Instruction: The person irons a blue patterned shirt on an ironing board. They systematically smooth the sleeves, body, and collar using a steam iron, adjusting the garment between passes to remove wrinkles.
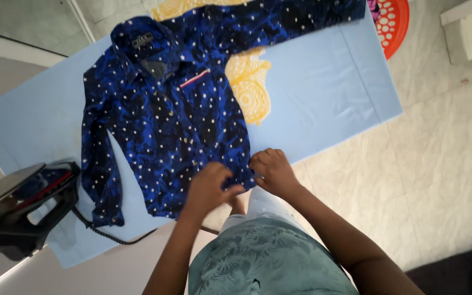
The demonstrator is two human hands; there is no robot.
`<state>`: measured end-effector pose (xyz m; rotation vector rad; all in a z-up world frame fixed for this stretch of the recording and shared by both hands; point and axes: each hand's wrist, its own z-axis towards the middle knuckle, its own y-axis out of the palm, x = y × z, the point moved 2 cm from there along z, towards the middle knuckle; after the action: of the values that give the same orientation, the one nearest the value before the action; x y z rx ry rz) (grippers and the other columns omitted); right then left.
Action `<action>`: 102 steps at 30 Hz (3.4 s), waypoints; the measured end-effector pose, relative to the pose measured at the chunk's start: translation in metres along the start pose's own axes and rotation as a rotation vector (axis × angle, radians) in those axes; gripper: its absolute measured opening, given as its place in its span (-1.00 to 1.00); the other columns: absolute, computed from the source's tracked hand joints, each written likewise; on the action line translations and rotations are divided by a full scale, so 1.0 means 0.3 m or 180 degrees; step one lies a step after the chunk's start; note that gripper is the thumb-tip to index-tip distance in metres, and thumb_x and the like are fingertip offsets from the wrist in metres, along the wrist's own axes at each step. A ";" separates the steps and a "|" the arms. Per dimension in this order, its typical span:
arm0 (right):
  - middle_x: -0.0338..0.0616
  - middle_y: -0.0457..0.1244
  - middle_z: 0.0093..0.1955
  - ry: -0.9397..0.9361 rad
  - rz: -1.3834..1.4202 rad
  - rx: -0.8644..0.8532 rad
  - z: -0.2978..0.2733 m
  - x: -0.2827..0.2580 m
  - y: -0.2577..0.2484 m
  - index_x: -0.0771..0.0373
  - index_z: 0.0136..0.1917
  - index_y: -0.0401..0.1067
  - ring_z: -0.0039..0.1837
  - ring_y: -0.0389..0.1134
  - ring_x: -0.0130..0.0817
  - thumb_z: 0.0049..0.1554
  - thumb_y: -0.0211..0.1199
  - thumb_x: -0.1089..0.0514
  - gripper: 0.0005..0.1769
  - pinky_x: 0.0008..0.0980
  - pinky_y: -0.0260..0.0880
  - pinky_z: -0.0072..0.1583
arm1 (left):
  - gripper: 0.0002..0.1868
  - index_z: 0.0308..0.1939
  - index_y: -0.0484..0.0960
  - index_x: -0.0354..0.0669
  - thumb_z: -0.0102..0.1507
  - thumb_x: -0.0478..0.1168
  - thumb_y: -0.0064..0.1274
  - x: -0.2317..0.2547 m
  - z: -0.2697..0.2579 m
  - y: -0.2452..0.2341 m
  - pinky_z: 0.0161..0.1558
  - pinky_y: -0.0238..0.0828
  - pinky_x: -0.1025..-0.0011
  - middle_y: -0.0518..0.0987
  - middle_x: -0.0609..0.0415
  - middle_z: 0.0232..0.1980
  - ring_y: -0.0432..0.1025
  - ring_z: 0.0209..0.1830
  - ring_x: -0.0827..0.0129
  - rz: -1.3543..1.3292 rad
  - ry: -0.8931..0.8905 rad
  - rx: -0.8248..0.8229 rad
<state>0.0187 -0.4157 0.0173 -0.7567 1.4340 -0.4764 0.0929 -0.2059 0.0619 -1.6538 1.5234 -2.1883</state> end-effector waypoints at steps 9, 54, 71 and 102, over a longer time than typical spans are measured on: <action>0.06 0.25 0.22 -0.0040 0.0048 0.1032 -0.056 -0.172 0.127 0.29 0.16 0.37 0.27 0.26 0.05 -0.10 0.40 0.05 -0.42 0.00 0.18 0.29 | -0.84 -0.09 0.62 -0.20 0.28 -0.22 0.08 0.005 -0.114 0.087 -0.10 0.50 0.20 0.63 -0.04 -0.12 0.53 -0.12 0.04 0.0141 -0.0158 0.0770; -0.19 0.40 -0.24 0.2023 -0.0026 0.0132 0.081 0.078 0.003 0.09 -0.31 0.56 -0.21 0.42 -0.09 0.01 0.29 0.01 -0.83 -0.14 0.41 -0.14 | -0.84 -0.31 0.66 -0.25 0.18 -0.21 0.14 -0.325 0.811 0.108 -0.29 0.56 0.09 0.66 -0.19 -0.23 0.60 -0.25 -0.06 0.1791 -0.1639 0.0649; -0.15 0.42 -0.20 0.1694 0.0341 0.0138 0.171 0.163 -0.152 0.07 -0.16 0.61 -0.15 0.45 -0.11 0.17 0.24 -0.07 -0.75 -0.17 0.42 -0.09 | -0.76 0.17 0.59 -0.28 0.45 -0.30 -0.02 -0.198 0.629 0.054 0.19 0.43 0.17 0.59 -0.12 0.07 0.49 0.11 0.00 0.0279 0.0035 0.1688; -0.05 -0.05 0.70 -0.0009 -0.1712 0.0192 0.873 0.143 -0.029 0.07 0.56 0.24 0.69 -0.13 -0.06 0.26 0.11 -0.30 -0.27 0.38 -0.27 0.56 | -0.26 0.36 0.47 -0.07 0.17 0.18 0.12 -0.218 0.484 0.100 0.43 -0.29 -0.37 0.16 -0.30 0.54 -0.16 0.59 -0.25 0.1229 -0.0218 0.0525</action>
<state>0.2821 -0.4054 -0.0144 -1.0963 1.1977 -0.9245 0.2136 -0.2860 -0.0105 -1.2491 1.4530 -1.9706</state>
